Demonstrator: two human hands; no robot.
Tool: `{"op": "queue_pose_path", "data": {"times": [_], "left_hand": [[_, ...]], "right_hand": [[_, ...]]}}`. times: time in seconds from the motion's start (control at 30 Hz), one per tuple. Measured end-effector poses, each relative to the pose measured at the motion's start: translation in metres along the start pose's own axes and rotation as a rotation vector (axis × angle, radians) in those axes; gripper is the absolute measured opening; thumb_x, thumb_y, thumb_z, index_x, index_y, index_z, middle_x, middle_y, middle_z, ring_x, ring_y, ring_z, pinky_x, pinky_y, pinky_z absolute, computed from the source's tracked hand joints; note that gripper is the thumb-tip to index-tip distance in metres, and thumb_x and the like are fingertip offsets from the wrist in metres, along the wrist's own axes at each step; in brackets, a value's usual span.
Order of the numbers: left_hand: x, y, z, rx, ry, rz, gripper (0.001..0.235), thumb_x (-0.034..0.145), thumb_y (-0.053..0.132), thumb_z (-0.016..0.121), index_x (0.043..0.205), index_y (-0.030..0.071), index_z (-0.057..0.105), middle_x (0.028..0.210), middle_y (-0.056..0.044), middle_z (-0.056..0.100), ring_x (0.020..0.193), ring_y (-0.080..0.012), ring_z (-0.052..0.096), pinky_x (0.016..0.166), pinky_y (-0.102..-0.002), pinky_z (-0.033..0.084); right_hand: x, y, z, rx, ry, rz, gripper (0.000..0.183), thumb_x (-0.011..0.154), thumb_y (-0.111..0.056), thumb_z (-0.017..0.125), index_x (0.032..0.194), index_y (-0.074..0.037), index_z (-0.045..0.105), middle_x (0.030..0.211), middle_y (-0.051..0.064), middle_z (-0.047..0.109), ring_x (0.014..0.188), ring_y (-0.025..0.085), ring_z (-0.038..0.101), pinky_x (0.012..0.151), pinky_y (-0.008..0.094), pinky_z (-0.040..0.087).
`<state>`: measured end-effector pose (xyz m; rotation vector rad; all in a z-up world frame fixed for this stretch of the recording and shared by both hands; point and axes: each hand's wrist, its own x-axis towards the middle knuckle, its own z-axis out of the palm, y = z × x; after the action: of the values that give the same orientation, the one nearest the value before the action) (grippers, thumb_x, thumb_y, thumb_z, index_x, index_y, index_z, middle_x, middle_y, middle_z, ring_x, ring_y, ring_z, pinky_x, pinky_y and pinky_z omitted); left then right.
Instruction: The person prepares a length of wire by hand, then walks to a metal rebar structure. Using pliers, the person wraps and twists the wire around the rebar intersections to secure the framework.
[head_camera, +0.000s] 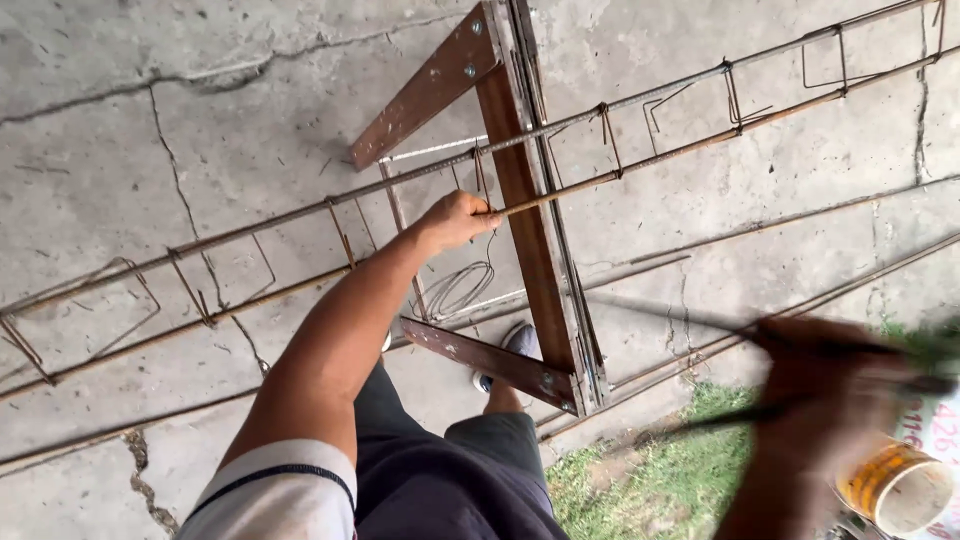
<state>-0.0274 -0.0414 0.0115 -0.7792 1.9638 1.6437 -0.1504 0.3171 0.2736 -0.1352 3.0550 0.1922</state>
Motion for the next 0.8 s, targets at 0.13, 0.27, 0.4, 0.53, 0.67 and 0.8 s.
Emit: {"op": "queue_pose_path", "data": {"times": [0.13,0.27,0.4,0.53,0.67,0.8], "left_hand": [[0.002,-0.009,0.003,-0.023,0.015,0.042,0.028,0.095,0.041,0.072,0.081,0.017,0.072,0.064,0.003,0.06,0.057,-0.0113,0.05,0.051,-0.029,0.036],[-0.007,0.003,-0.003,-0.103,-0.01,0.022,0.022,0.098,0.031,0.071,0.086,0.012,0.073,0.067,0.0,0.069,0.056,-0.0089,0.056,0.055,-0.026,0.045],[-0.015,0.016,-0.015,-0.233,-0.111,-0.065,0.018,0.098,0.026,0.068,0.097,0.008,0.073,0.089,-0.004,0.078,0.073,-0.0084,0.068,0.052,-0.021,0.049],[0.022,-0.024,0.012,-0.223,-0.156,0.09,0.007,0.088,0.012,0.073,0.094,0.01,0.071,0.077,-0.003,0.073,0.068,-0.0088,0.065,0.054,-0.023,0.055],[0.03,-0.027,0.005,-0.2,-0.114,0.145,0.008,0.086,0.015,0.079,0.092,0.012,0.076,0.075,-0.001,0.075,0.055,-0.0063,0.06,0.046,-0.022,0.049],[-0.011,0.012,-0.015,-0.194,-0.179,0.04,0.011,0.094,0.018,0.071,0.102,0.011,0.072,0.097,-0.004,0.078,0.084,-0.0098,0.072,0.063,-0.025,0.06]], "right_hand": [[0.042,0.101,0.001,1.662,-0.071,-0.057,0.031,0.108,-0.049,0.055,0.111,-0.02,0.065,0.084,-0.001,0.062,0.085,0.021,0.069,0.076,0.035,0.061],[-0.001,0.084,0.064,1.484,-0.463,0.184,0.019,0.095,-0.011,0.057,0.086,-0.021,0.043,0.076,-0.004,0.047,0.064,0.012,0.047,0.064,0.027,0.045],[-0.03,0.019,0.028,1.595,-0.84,0.088,0.033,0.089,-0.001,0.058,0.119,-0.014,0.054,0.076,0.004,0.045,0.054,0.012,0.038,0.046,0.027,0.029],[-0.087,0.056,0.124,1.753,-1.261,1.044,0.02,0.089,-0.01,0.061,0.103,-0.009,0.076,0.074,-0.001,0.06,0.059,0.011,0.046,0.05,0.026,0.035],[-0.139,0.0,0.148,0.999,-1.042,0.117,0.029,0.097,-0.023,0.058,0.087,-0.003,0.075,0.077,0.007,0.073,0.07,0.016,0.061,0.061,0.032,0.048],[-0.133,-0.049,0.139,0.788,-1.198,0.095,0.037,0.094,-0.032,0.055,0.111,-0.005,0.073,0.107,0.012,0.081,0.089,0.024,0.072,0.086,0.041,0.06]]}}
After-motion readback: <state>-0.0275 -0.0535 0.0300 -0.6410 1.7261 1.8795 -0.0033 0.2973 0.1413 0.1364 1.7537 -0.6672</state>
